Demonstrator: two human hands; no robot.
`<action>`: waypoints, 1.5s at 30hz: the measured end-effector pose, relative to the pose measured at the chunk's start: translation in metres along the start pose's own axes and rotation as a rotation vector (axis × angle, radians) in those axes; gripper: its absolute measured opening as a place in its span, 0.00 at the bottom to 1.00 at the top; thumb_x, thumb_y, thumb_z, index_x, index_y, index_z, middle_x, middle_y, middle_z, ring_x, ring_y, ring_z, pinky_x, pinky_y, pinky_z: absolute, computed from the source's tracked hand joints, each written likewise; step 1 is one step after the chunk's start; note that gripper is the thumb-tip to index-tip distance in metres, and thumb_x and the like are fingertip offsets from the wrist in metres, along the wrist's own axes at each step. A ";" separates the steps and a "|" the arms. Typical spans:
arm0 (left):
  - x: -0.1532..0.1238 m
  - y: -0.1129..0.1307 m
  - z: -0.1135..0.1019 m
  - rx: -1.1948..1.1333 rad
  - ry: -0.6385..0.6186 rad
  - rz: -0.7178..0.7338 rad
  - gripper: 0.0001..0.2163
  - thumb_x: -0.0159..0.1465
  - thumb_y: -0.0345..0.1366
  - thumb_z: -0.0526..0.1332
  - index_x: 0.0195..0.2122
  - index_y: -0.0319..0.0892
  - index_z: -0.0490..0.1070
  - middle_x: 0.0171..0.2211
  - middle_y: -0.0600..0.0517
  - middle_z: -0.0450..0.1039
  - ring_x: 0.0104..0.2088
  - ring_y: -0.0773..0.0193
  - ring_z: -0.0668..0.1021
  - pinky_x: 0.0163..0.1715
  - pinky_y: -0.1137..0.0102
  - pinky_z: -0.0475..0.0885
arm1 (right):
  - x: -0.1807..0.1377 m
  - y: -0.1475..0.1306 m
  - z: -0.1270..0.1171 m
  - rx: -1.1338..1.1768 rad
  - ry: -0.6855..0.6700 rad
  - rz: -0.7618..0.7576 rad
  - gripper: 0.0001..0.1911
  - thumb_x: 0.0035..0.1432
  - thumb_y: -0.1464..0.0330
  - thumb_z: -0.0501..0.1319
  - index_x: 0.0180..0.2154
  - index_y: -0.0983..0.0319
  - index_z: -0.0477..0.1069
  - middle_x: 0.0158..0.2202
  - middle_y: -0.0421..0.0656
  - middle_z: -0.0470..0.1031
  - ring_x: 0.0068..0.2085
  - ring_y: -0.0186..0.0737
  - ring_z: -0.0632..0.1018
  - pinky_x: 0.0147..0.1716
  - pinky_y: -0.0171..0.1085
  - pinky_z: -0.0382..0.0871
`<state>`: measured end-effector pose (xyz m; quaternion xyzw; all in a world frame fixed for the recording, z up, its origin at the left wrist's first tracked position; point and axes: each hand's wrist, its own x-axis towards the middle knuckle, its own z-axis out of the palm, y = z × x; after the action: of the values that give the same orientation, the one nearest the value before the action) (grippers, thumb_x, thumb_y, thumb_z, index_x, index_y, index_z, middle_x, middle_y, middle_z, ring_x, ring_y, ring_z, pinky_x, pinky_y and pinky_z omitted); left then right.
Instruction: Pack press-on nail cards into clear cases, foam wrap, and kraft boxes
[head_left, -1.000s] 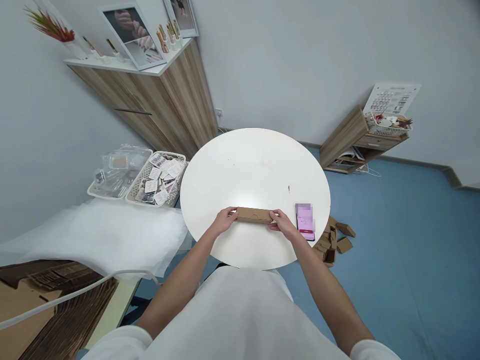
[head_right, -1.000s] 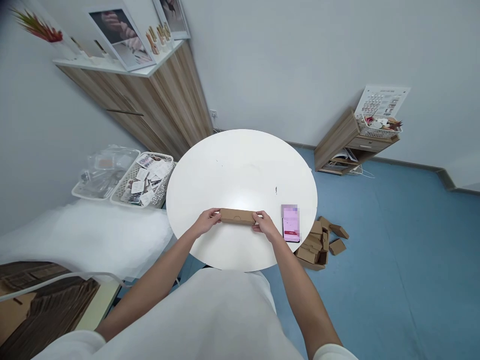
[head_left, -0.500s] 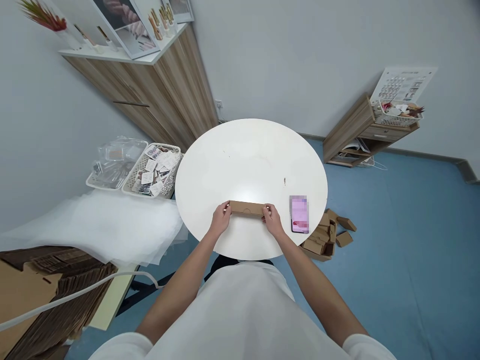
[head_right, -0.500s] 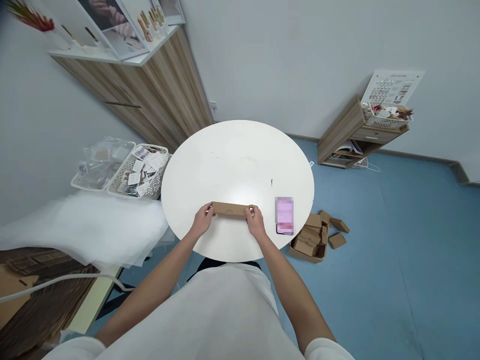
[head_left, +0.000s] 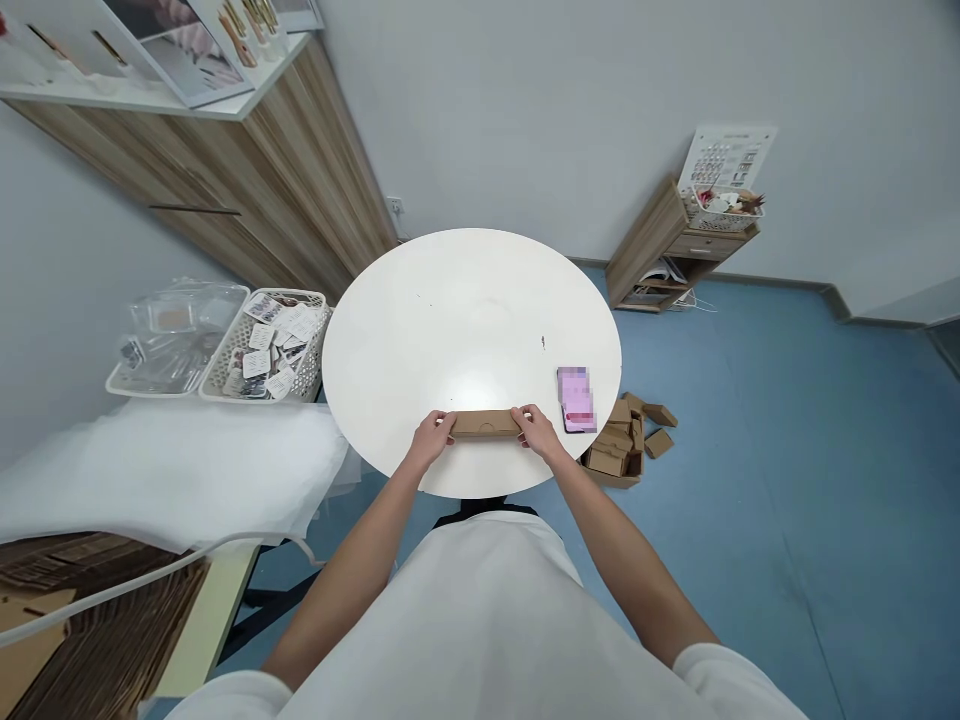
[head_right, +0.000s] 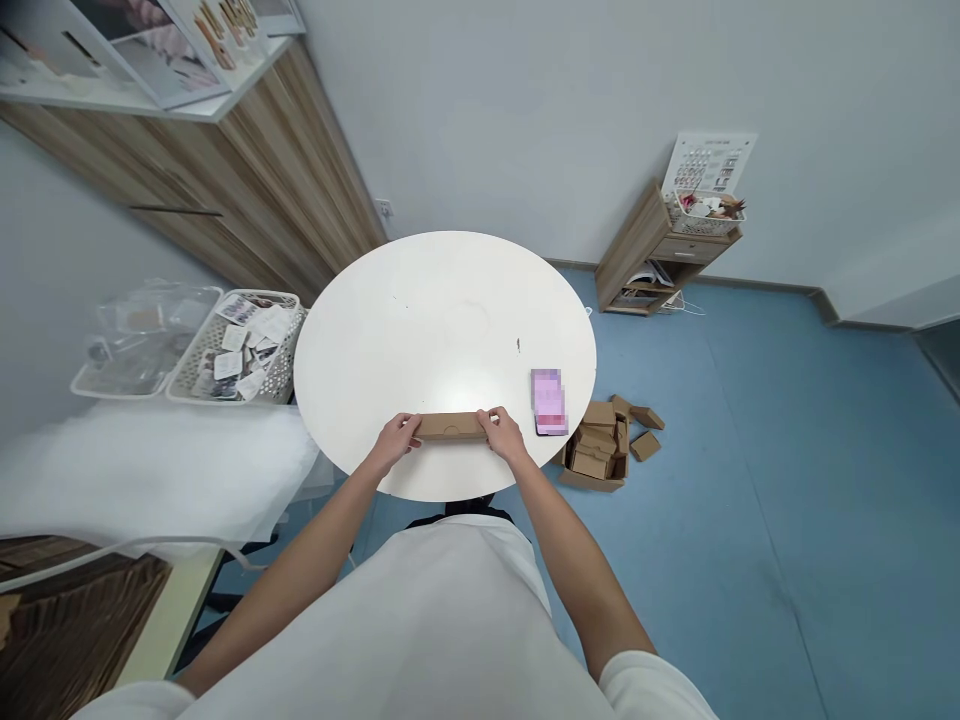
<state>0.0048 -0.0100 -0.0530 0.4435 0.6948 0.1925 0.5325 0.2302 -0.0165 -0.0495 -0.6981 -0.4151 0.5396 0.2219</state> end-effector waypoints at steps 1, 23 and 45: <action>-0.002 0.000 0.000 -0.002 -0.005 0.005 0.21 0.54 0.56 0.50 0.37 0.43 0.65 0.37 0.49 0.70 0.28 0.62 0.76 0.29 0.69 0.66 | -0.002 0.000 0.001 -0.027 0.022 -0.013 0.21 0.49 0.47 0.50 0.34 0.57 0.63 0.33 0.40 0.69 0.23 0.32 0.70 0.22 0.33 0.64; -0.034 -0.005 0.066 -0.332 0.372 0.401 0.15 0.49 0.29 0.58 0.38 0.42 0.61 0.37 0.49 0.66 0.37 0.64 0.72 0.36 0.68 0.70 | -0.044 0.015 -0.010 0.395 0.262 -0.353 0.16 0.47 0.63 0.59 0.40 0.60 0.63 0.45 0.46 0.70 0.46 0.40 0.73 0.45 0.41 0.66; -0.002 0.139 0.426 0.019 -0.138 0.525 0.24 0.58 0.34 0.53 0.56 0.45 0.54 0.50 0.45 0.59 0.51 0.60 0.66 0.49 0.65 0.64 | 0.011 0.216 -0.349 0.280 0.788 -0.231 0.20 0.51 0.62 0.56 0.46 0.62 0.66 0.45 0.48 0.67 0.44 0.39 0.70 0.44 0.43 0.67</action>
<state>0.4503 -0.0245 -0.1018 0.6255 0.5201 0.2866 0.5061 0.6321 -0.0797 -0.1080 -0.7630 -0.2969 0.2548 0.5146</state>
